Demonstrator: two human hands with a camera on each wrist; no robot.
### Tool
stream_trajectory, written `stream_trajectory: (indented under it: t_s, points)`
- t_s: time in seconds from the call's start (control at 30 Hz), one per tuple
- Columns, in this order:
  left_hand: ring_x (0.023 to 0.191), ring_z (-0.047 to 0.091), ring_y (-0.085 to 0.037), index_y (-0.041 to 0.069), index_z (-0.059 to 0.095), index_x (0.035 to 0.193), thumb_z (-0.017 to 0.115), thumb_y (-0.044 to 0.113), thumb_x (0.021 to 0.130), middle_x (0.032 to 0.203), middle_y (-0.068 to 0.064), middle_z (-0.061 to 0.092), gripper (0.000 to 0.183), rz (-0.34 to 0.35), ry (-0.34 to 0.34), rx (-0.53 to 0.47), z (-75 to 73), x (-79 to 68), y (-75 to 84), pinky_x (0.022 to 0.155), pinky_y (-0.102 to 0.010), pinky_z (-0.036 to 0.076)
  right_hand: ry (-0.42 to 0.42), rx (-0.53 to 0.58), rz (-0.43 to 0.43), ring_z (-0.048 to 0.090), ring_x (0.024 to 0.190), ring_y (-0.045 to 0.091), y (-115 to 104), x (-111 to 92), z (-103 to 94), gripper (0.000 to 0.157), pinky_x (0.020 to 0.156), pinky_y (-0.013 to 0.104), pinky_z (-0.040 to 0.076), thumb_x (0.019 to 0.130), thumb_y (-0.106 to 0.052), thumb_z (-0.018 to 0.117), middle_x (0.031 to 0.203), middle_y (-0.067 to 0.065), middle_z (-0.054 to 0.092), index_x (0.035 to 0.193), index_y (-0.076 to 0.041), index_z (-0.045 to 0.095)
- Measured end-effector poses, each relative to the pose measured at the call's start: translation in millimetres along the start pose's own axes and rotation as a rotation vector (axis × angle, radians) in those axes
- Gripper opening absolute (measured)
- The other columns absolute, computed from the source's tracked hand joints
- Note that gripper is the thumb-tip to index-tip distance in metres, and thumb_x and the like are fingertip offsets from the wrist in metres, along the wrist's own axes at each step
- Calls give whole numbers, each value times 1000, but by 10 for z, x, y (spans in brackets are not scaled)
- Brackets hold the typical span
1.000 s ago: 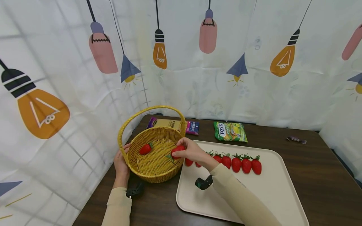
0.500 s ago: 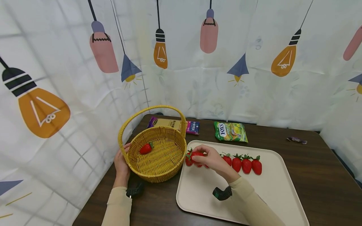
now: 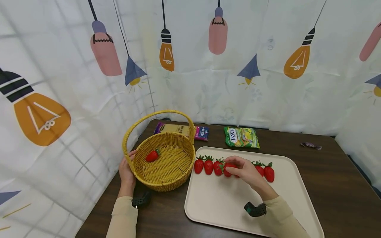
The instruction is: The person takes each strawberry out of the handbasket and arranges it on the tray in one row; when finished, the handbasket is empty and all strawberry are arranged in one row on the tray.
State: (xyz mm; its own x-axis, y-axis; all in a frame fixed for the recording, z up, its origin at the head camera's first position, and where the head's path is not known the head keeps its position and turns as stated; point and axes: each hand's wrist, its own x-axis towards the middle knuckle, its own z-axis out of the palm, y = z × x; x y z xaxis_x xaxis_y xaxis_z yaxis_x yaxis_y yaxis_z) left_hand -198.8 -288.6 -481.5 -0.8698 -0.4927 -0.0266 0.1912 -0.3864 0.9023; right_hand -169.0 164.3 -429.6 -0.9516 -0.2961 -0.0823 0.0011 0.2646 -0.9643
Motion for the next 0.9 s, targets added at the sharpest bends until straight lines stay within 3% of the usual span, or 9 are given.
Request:
stream_trajectory:
  t_s: [0.03, 0.13, 0.27, 0.4, 0.63, 0.9]
  points:
    - [84, 66, -12, 0, 66, 120, 62, 21, 97, 103, -3, 69, 32, 3, 0, 1, -1, -1, 0, 74, -22, 54, 3, 0, 5, 59, 89, 30, 17, -8, -41, 41, 68, 37, 50, 92, -22, 68, 109, 9, 64, 126, -2, 59]
    - [84, 66, -13, 0, 67, 119, 61, 21, 97, 104, -3, 69, 31, 6, 1, -7, -1, -3, 2, 74, -22, 54, 6, 37, 4, 64, 92, 35, 59, -30, -159, 41, 76, 41, 55, 91, -21, 69, 110, 12, 64, 126, -1, 59]
    - [85, 66, -12, 0, 67, 119, 61, 20, 97, 104, -3, 69, 30, -1, -2, -14, 3, -10, 10, 74, -21, 54, 22, 51, -2, 69, 95, 33, 93, -60, -316, 42, 85, 39, 56, 93, -22, 68, 116, 15, 63, 128, -1, 59]
    - [86, 66, -13, 0, 67, 118, 61, 19, 97, 105, -3, 69, 29, -7, -4, -21, 18, -15, 17, 75, -22, 55, 67, 2, 27, 68, 95, 28, 98, -85, -459, 42, 82, 30, 55, 94, -25, 65, 118, 14, 63, 129, -2, 59]
    - [85, 66, -14, 1, 68, 116, 62, 19, 97, 104, -4, 69, 27, -6, -4, -23, 14, -17, 25, 75, -22, 55, 116, -34, 102, 66, 101, 32, 56, -114, -688, 50, 85, 32, 53, 94, -36, 64, 113, 9, 64, 130, -4, 53]
    - [86, 66, -14, 0, 66, 120, 61, 20, 97, 104, -2, 69, 31, -20, -1, -16, 11, -26, 40, 76, -23, 55, 170, -18, 65, 65, 95, 22, 90, -211, -968, 52, 81, 34, 56, 94, -33, 65, 112, 7, 61, 130, 0, 48]
